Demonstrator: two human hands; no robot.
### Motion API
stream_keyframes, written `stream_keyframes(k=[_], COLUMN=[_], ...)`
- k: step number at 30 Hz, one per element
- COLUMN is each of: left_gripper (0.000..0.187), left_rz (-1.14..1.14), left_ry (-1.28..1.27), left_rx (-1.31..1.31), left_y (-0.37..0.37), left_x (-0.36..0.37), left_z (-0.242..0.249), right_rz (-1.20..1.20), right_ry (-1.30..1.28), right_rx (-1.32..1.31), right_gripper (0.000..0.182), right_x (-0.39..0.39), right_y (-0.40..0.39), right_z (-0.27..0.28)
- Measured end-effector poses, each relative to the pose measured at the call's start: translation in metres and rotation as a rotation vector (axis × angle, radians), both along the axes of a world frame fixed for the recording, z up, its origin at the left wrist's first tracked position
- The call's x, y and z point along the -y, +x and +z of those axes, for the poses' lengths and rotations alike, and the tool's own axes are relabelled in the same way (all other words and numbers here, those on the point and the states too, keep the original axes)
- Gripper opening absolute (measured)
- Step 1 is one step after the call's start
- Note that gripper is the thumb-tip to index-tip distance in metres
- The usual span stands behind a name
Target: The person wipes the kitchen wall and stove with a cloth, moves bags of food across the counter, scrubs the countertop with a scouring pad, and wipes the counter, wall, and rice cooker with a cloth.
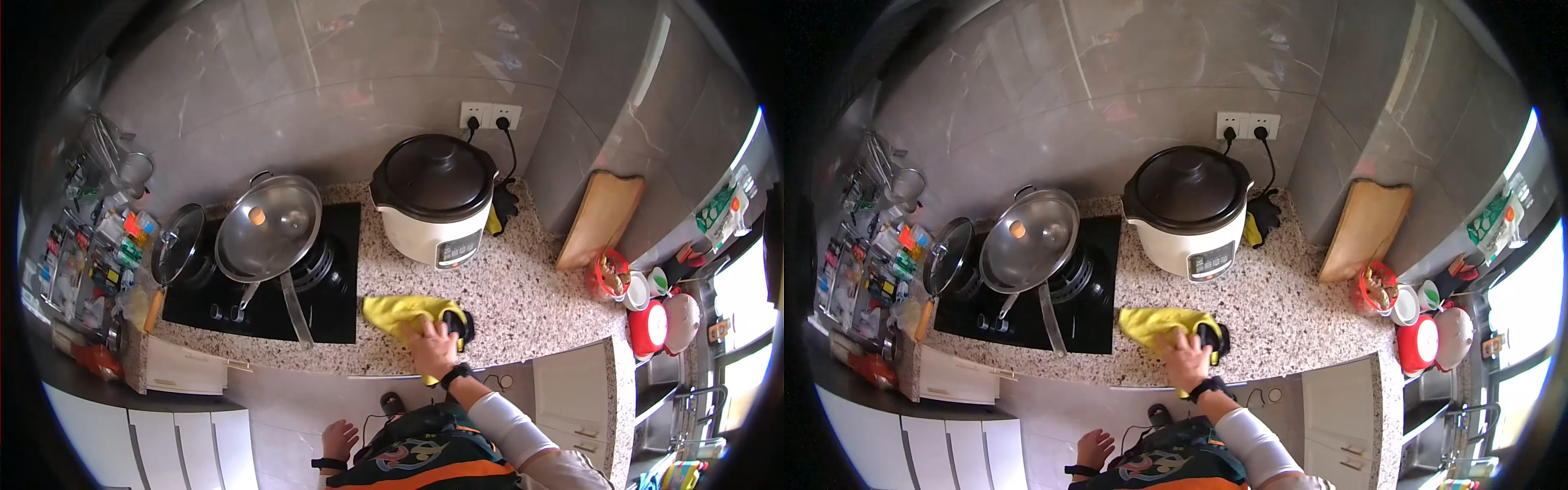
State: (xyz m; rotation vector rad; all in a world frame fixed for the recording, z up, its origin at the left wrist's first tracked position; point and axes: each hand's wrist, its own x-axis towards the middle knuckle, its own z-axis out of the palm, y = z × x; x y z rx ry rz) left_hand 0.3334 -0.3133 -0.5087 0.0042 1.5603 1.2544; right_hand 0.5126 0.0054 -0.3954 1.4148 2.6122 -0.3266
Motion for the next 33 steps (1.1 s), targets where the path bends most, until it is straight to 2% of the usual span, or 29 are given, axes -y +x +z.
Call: stream_keyframes(k=[1,3,6,8,10,12,13,14,20,22,23,25,26,28,30,32,33], left_gripper=[0.039,0.038,0.038,0.035,0.035,0.035,0.03,0.039,0.034,0.029,0.029,0.025,0.025,0.026,0.022,0.021,0.021], left_rz=[-0.003,0.201,0.233,0.072,0.209,0.185,0.179,0.06,-0.06,-0.267,-0.264,-0.287,-0.282,-0.282,-0.354,-0.484,-0.478], left_ry=[0.0,-0.089,-0.112,-0.047,-0.07,-0.125,-0.19,-0.102,-0.026,0.103,0.115,0.265,0.272,0.209,0.293,0.452,0.467], left_rx=[0.001,0.126,0.135,0.039,0.087,0.056,0.035,0.098,0.047,-0.195,-0.202,-0.288,-0.299,-0.142,-0.173,-0.287,-0.295], left_y=[-0.001,-0.004,-0.014,-0.026,-0.038,-0.04,-0.046,-0.045,-0.051,-0.045,-0.039,-0.014,-0.01,-0.002,0.019,0.035,0.041], left_x=[-0.003,-0.01,-0.011,0.004,-0.015,-0.005,-0.003,-0.003,-0.066,-0.091,-0.102,-0.132,-0.153,-0.198,-0.241,-0.286,-0.309], left_z=[0.008,0.027,0.033,0.014,0.035,0.019,0.002,0.033,0.052,0.064,0.071,0.117,0.119,0.12,0.175,0.212,0.228], right_rz=[-0.07,-0.229,-0.531,-0.742,-0.835,-0.898,-0.882,-0.889,-0.96,-0.972,-0.973,-0.98,-0.982,-0.969,-0.951,-0.922,-0.91], right_ry=[0.02,0.064,0.087,0.129,0.118,0.095,0.087,0.095,0.061,0.061,0.06,0.054,0.05,0.066,0.066,0.078,0.064], right_rx=[0.017,0.045,0.027,0.054,0.041,-0.044,-0.039,-0.034,-0.087,-0.109,-0.102,-0.118,-0.136,-0.14,-0.132,-0.169,-0.184], right_gripper=[0.059,0.058,0.055,0.053,0.059,0.058,0.056,0.056,0.06,0.062,0.064,0.063,0.063,0.064,0.064,0.064,0.065], right_x=[-0.008,-0.028,-0.055,-0.063,-0.075,-0.071,-0.067,-0.068,-0.091,-0.105,-0.111,-0.124,-0.128,-0.135,-0.139,-0.14,-0.141], right_y=[0.01,0.04,0.1,0.139,0.169,0.213,0.218,0.219,0.222,0.23,0.233,0.236,0.237,0.241,0.247,0.252,0.255], right_z=[-0.004,-0.006,-0.002,0.001,-0.026,-0.026,-0.02,-0.023,-0.014,-0.015,-0.016,-0.017,-0.014,-0.018,-0.023,-0.022,-0.02])
